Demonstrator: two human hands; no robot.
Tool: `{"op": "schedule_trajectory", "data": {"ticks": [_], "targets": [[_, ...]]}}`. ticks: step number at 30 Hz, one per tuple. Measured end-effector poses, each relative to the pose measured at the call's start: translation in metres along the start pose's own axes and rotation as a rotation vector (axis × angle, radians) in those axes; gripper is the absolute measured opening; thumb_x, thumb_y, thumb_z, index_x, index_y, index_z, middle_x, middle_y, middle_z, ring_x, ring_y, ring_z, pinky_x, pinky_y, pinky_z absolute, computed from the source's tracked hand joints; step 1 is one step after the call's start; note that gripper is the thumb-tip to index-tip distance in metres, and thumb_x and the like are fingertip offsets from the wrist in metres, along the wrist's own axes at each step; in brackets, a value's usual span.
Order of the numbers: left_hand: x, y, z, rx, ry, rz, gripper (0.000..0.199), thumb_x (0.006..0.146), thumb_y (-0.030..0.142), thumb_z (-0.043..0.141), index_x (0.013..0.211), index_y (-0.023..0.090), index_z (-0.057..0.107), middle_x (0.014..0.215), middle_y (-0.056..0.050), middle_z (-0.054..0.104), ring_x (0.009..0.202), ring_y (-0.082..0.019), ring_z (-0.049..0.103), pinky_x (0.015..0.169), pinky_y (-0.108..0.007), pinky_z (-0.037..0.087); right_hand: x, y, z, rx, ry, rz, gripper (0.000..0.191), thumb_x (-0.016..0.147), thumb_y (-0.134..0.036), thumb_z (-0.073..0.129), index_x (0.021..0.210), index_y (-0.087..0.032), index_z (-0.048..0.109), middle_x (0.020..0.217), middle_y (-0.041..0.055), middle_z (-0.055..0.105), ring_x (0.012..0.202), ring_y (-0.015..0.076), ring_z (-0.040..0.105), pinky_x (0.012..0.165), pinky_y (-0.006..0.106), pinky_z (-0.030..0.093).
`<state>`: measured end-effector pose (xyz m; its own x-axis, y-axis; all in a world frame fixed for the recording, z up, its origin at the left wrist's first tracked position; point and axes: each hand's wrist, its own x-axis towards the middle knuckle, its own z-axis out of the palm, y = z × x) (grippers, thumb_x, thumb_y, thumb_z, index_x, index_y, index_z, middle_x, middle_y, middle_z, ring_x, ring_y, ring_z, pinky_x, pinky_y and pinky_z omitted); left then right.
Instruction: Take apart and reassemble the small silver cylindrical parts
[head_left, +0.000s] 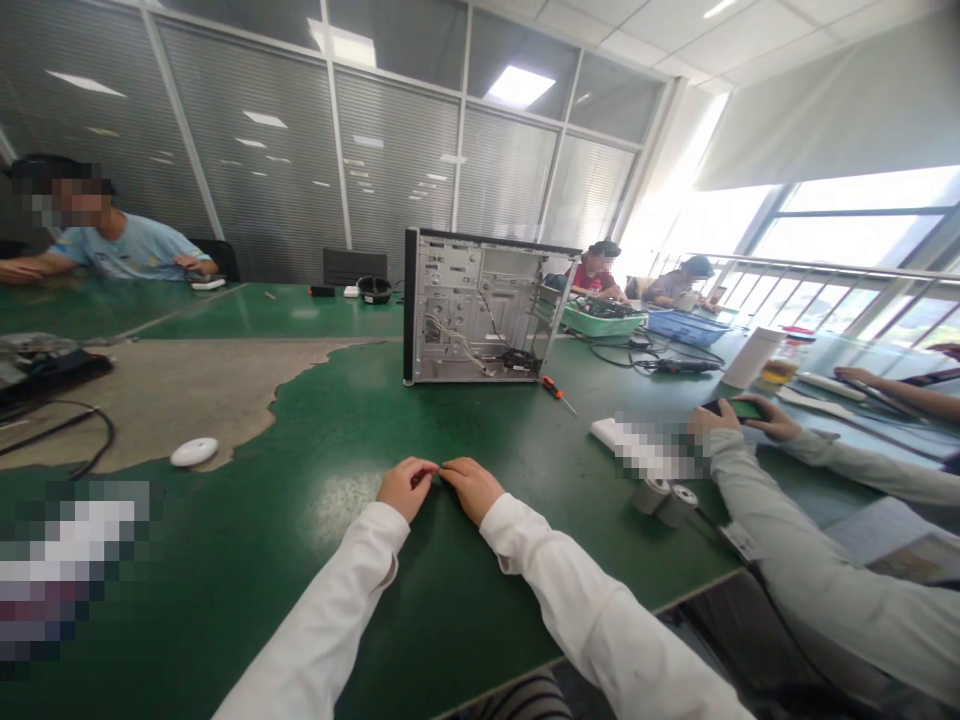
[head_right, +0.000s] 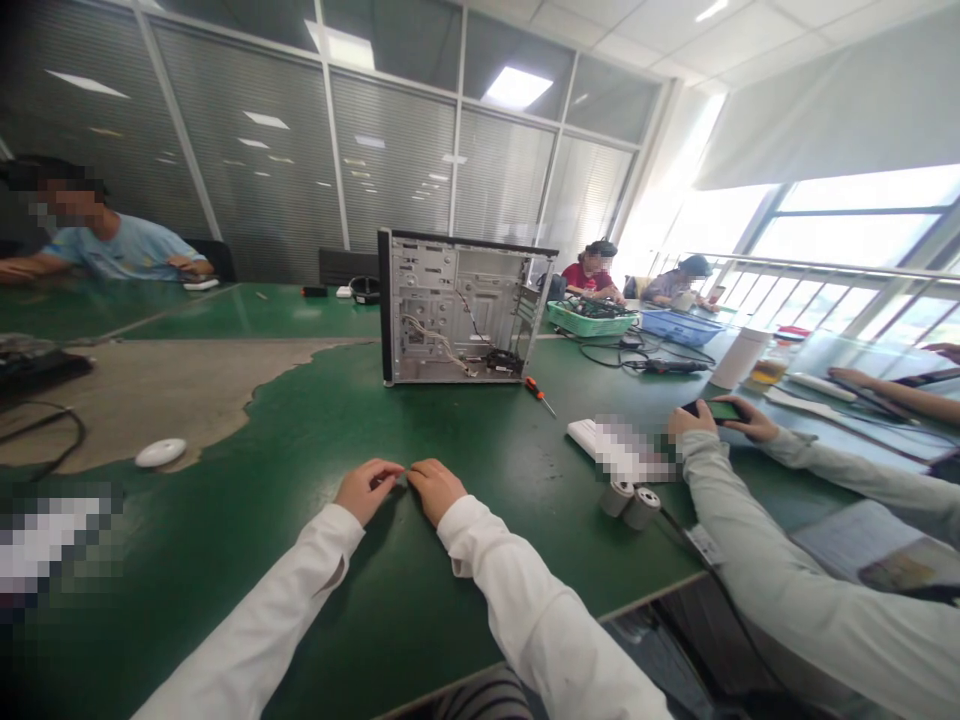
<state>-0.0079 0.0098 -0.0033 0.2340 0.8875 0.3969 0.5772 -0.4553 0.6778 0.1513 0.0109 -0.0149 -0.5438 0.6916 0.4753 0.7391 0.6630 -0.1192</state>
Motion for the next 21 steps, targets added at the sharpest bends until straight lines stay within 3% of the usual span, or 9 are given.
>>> {"op": "schedule_trajectory", "data": {"ticks": [6,10,13,18,21], "targets": [[-0.001,0.002,-0.002,-0.018,0.006,-0.022,0.018,0.067,0.016,0.046,0.077,0.019,0.061,0.076,-0.001,0.060,0.070,-0.013,0.056,0.062,-0.023,0.046,-0.038,-0.001,-0.030,-0.010,-0.013,-0.049,0.029,0.077,-0.009,0.033,0.089,-0.020,0.057,0.089,0.0048,0.059,0.084,0.0137,0.049,0.072,0.025,0.043],[-0.001,0.003,-0.003,-0.025,0.009,-0.027,0.018,0.067,0.017,0.046,0.077,0.019,0.061,0.076,-0.001,0.061,0.069,-0.012,0.056,0.062,-0.023,0.047,-0.084,0.013,-0.060,-0.099,-0.019,0.036,0.028,0.078,-0.010,0.032,0.087,-0.021,0.056,0.084,0.0048,0.059,0.077,0.0138,0.051,0.067,0.025,0.043],[-0.001,0.003,-0.003,-0.022,0.006,-0.035,0.018,0.067,0.018,0.046,0.077,0.019,0.061,0.076,-0.001,0.061,0.069,-0.012,0.057,0.062,-0.023,0.047,-0.127,0.042,-0.087,-0.233,0.060,0.180,0.023,0.079,-0.018,0.034,0.087,-0.020,0.056,0.078,0.0046,0.060,0.074,0.0147,0.053,0.067,0.027,0.042],[0.000,0.003,-0.002,-0.008,-0.007,-0.032,0.018,0.067,0.018,0.046,0.077,0.018,0.061,0.075,-0.002,0.061,0.067,-0.012,0.056,0.061,-0.023,0.046,-0.187,0.099,-0.142,-0.520,0.450,0.590,0.026,0.075,-0.036,0.041,0.084,-0.017,0.056,0.074,0.0058,0.061,0.065,0.0153,0.055,0.059,0.025,0.041],[0.000,0.002,-0.003,0.003,-0.005,-0.039,0.017,0.067,0.018,0.046,0.077,0.019,0.061,0.074,-0.001,0.061,0.066,-0.012,0.056,0.061,-0.023,0.046,-0.203,0.119,-0.164,-0.598,0.487,0.757,0.030,0.072,-0.042,0.040,0.080,-0.018,0.056,0.064,0.0029,0.060,0.056,0.0145,0.054,0.049,0.023,0.037]]}}
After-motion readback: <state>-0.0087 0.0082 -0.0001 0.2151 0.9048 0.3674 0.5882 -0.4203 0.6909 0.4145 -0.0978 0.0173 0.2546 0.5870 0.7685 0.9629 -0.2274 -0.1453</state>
